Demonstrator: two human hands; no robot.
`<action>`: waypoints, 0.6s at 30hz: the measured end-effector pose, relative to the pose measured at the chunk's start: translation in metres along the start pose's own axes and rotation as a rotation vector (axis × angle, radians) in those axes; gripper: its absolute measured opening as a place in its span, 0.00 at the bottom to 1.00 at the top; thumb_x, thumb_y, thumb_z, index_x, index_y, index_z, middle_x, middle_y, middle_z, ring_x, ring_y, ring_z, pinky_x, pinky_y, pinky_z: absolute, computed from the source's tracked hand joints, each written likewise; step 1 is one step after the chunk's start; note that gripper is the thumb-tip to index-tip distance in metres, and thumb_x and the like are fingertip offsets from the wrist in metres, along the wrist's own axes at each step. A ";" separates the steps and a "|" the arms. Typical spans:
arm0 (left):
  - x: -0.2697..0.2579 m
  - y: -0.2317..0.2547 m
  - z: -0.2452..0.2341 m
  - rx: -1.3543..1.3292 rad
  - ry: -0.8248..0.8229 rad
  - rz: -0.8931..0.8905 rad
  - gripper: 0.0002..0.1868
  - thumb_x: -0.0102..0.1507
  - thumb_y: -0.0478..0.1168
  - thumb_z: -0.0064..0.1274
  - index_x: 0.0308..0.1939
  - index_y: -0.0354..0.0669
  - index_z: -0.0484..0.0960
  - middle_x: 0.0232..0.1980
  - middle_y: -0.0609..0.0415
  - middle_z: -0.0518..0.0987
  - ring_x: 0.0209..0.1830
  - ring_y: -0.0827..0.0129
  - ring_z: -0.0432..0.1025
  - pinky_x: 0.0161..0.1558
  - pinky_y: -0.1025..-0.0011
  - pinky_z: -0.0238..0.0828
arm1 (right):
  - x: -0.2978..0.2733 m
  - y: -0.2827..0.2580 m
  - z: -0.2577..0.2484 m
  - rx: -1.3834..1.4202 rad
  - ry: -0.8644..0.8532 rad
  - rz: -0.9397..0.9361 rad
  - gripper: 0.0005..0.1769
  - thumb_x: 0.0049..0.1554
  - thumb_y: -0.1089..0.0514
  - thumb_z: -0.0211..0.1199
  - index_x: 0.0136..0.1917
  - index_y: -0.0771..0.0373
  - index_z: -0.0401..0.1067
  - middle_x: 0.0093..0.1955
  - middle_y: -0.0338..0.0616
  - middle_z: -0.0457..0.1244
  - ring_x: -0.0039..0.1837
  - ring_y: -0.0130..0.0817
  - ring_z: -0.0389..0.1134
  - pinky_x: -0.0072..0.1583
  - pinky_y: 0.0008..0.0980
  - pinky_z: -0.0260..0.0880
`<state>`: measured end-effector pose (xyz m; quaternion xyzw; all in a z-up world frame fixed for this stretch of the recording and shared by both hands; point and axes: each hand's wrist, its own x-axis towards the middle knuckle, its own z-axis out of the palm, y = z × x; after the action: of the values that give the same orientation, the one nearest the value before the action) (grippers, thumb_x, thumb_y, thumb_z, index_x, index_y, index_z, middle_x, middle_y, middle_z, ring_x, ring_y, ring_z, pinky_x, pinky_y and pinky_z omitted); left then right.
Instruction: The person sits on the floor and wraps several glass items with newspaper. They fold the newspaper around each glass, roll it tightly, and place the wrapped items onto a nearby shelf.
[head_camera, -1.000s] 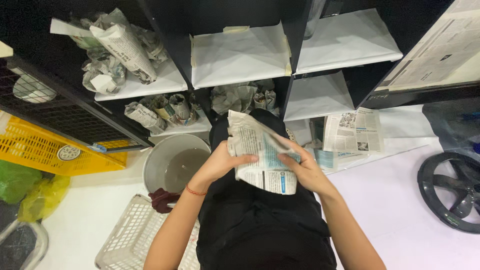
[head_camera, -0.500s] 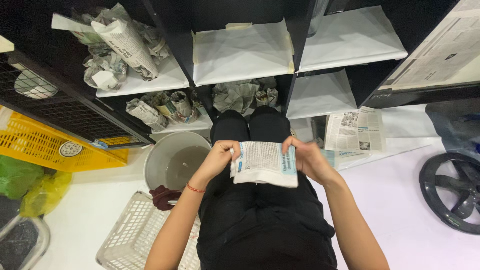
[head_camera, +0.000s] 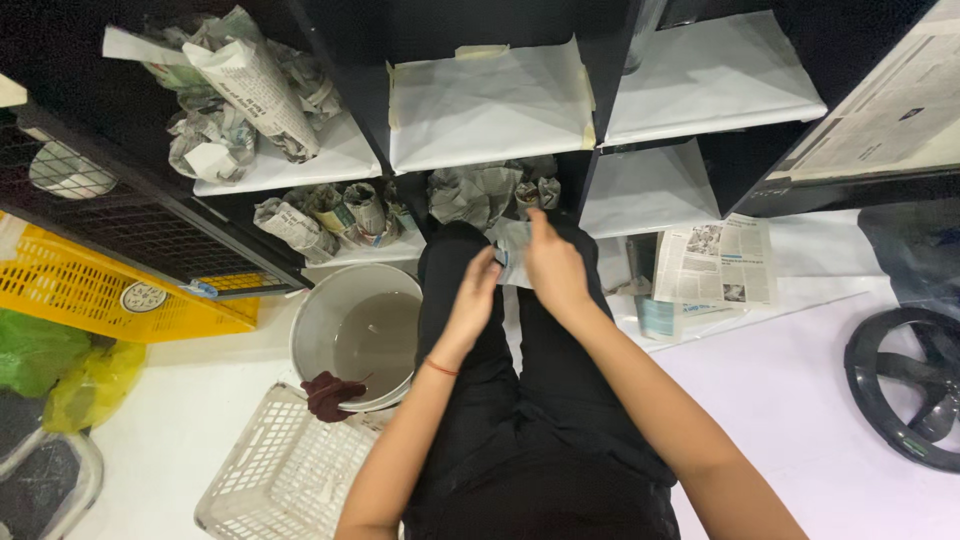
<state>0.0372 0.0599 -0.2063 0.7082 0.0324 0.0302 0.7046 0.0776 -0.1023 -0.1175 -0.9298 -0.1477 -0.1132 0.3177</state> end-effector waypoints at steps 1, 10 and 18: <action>-0.003 -0.006 0.010 -0.014 -0.020 -0.001 0.31 0.73 0.49 0.43 0.76 0.37 0.61 0.77 0.45 0.65 0.75 0.62 0.60 0.72 0.68 0.54 | 0.004 -0.001 0.016 -0.035 -0.038 -0.009 0.35 0.54 0.63 0.61 0.73 0.63 0.54 0.57 0.65 0.67 0.49 0.67 0.71 0.49 0.58 0.71; -0.025 -0.007 0.014 -0.339 -0.133 -0.172 0.33 0.72 0.47 0.35 0.80 0.39 0.51 0.82 0.45 0.56 0.81 0.60 0.53 0.76 0.65 0.49 | -0.015 0.001 0.034 0.223 -0.115 0.037 0.31 0.62 0.54 0.61 0.74 0.63 0.55 0.57 0.59 0.68 0.51 0.60 0.72 0.51 0.52 0.72; -0.004 0.082 -0.033 0.045 0.215 0.371 0.20 0.74 0.39 0.44 0.69 0.34 0.71 0.69 0.44 0.74 0.69 0.63 0.69 0.69 0.69 0.64 | -0.009 -0.062 -0.024 0.344 -0.056 -0.001 0.26 0.60 0.54 0.62 0.70 0.61 0.63 0.58 0.51 0.68 0.52 0.48 0.73 0.53 0.41 0.73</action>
<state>0.0309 0.0919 -0.1238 0.7103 -0.0228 0.2343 0.6634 0.0454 -0.0723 -0.0676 -0.8644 -0.1741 -0.0605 0.4679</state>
